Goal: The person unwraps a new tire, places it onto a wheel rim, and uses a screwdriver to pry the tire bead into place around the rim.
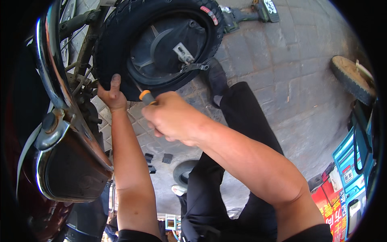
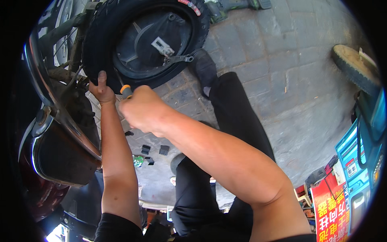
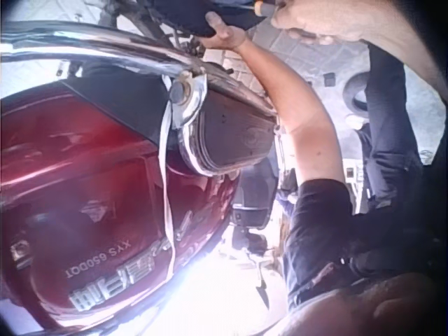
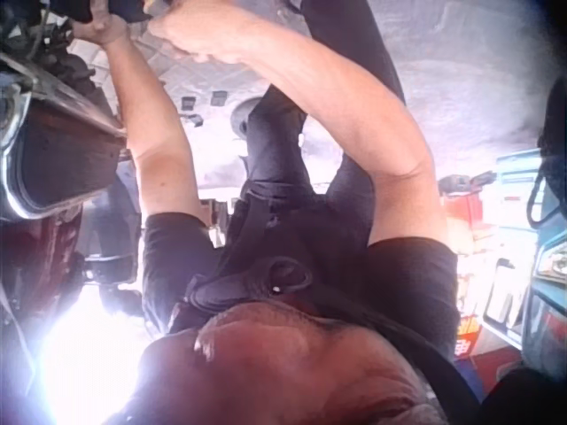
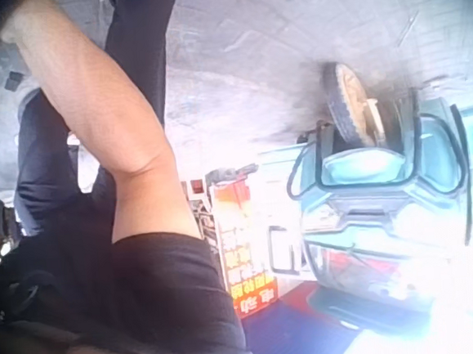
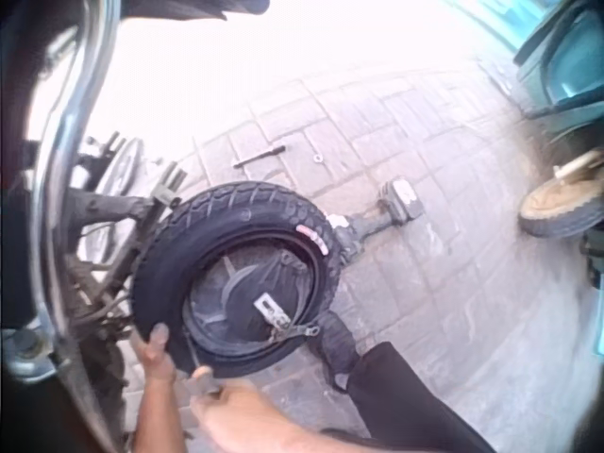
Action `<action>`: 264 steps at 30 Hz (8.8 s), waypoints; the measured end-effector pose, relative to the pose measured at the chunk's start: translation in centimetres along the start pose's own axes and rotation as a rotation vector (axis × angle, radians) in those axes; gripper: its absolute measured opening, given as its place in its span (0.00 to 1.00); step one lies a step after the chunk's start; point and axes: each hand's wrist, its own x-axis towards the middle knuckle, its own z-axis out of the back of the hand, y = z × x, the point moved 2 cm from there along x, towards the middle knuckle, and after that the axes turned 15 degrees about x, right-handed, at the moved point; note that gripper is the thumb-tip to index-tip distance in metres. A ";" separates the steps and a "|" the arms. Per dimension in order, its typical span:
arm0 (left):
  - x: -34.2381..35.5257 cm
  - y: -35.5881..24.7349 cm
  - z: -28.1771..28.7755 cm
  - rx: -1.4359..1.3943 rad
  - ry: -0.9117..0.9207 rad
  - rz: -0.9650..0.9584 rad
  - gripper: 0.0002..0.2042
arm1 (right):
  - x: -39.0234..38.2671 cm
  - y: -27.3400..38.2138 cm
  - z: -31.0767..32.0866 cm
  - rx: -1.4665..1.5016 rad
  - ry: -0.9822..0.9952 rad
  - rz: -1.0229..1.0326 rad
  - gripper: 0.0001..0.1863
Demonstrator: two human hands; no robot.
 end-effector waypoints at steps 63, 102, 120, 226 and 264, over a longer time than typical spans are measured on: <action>-6.6 -3.5 3.7 -0.032 0.337 0.120 0.49 | 12.2 -15.5 10.1 -0.513 -0.112 0.789 0.13; -1.8 -8.0 1.6 0.071 0.314 0.026 0.32 | 5.6 -5.6 4.7 -0.822 -0.252 0.558 0.15; 1.2 -5.0 -0.4 0.287 -0.052 0.003 0.37 | 3.8 -5.4 -2.1 0.851 0.142 0.032 0.09; 3.2 0.6 -1.1 0.153 0.177 -0.027 0.28 | 6.9 -16.3 17.9 -0.644 -0.516 0.379 0.18; 3.9 1.9 -0.5 -0.028 0.360 0.050 0.30 | 3.7 -1.5 7.4 -1.222 -0.199 0.559 0.20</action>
